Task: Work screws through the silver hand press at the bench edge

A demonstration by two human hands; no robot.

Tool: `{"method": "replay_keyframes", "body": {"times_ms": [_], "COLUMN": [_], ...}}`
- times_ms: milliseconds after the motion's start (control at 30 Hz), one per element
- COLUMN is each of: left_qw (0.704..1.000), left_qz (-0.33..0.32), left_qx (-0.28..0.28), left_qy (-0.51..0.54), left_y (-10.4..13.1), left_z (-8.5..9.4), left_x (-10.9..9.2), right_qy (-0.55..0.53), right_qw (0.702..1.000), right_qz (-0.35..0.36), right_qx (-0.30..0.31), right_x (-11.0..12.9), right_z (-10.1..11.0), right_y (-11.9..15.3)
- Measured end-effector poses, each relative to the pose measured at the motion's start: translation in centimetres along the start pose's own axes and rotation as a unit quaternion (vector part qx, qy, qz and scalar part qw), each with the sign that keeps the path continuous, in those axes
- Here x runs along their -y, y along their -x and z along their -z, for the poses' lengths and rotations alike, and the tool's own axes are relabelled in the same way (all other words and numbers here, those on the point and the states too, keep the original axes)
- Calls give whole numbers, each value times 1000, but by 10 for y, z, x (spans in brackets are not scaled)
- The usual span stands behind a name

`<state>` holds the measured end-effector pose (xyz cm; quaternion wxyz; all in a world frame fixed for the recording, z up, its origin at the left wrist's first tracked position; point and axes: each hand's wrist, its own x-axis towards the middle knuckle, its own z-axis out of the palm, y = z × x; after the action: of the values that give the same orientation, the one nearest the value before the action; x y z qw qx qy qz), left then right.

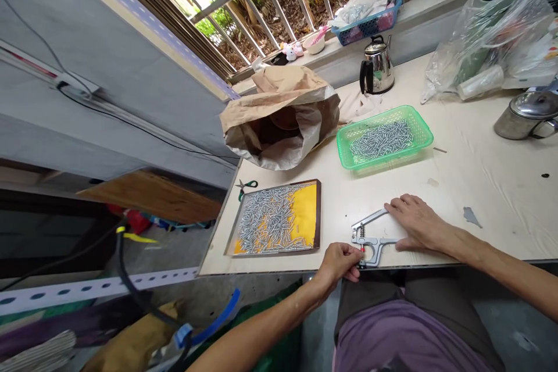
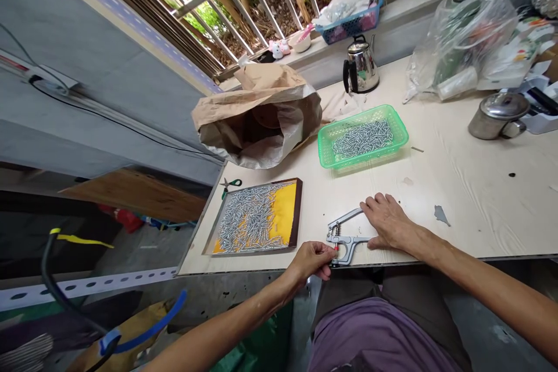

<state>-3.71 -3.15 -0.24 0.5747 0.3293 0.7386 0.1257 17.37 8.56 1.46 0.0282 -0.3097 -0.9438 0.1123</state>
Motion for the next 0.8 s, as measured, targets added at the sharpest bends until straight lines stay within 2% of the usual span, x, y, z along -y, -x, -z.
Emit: {"method": "replay_keyframes", "body": {"times_ms": [33, 100, 133, 200, 267, 333, 400, 467, 633, 800], "left_qw": [999, 979, 957, 893, 833, 794, 774, 767, 765, 749], "left_qz": [-21, -113, -177, -313, -415, -476, -502, -506, -488, -493], "left_qx": [-22, -93, -131, -178, -171, -128, -81, -57, -82, -97], "left_qy": [-40, -140, -189, -270, -323, -356, -377, -389, -412, -432], "left_y": [4, 10, 11, 9, -1, -15, -27, -33, -31, -32], "left_z": [-1, -3, -5, -11, -17, -23, -25, -26, -27, -32], "left_x": [0, -3, -5, -13, -23, -33, -41, -45, -44, -40], "right_qy": [1, 2, 2, 8, 12, 8, -8, -21, -7, 16], "right_qw": [1000, 1000, 1000, 1000, 1000, 1000, 1000, 999, 1000, 999], "right_qz": [-4, -8, -8, -9, -11, -13, -6, 2, 5, 23], "right_qx": [3, 7, 7, 5, 1, -7, -19, -28, -23, -34], "right_x": [2, 5, 6, 10, 12, 11, 9, 6, 6, 8], "right_z": [2, 3, 3, 1, -3, -7, -9, -10, -7, -12], "right_y": [1, 3, 4, 7, 10, 14, 18, 21, 25, 24]}}
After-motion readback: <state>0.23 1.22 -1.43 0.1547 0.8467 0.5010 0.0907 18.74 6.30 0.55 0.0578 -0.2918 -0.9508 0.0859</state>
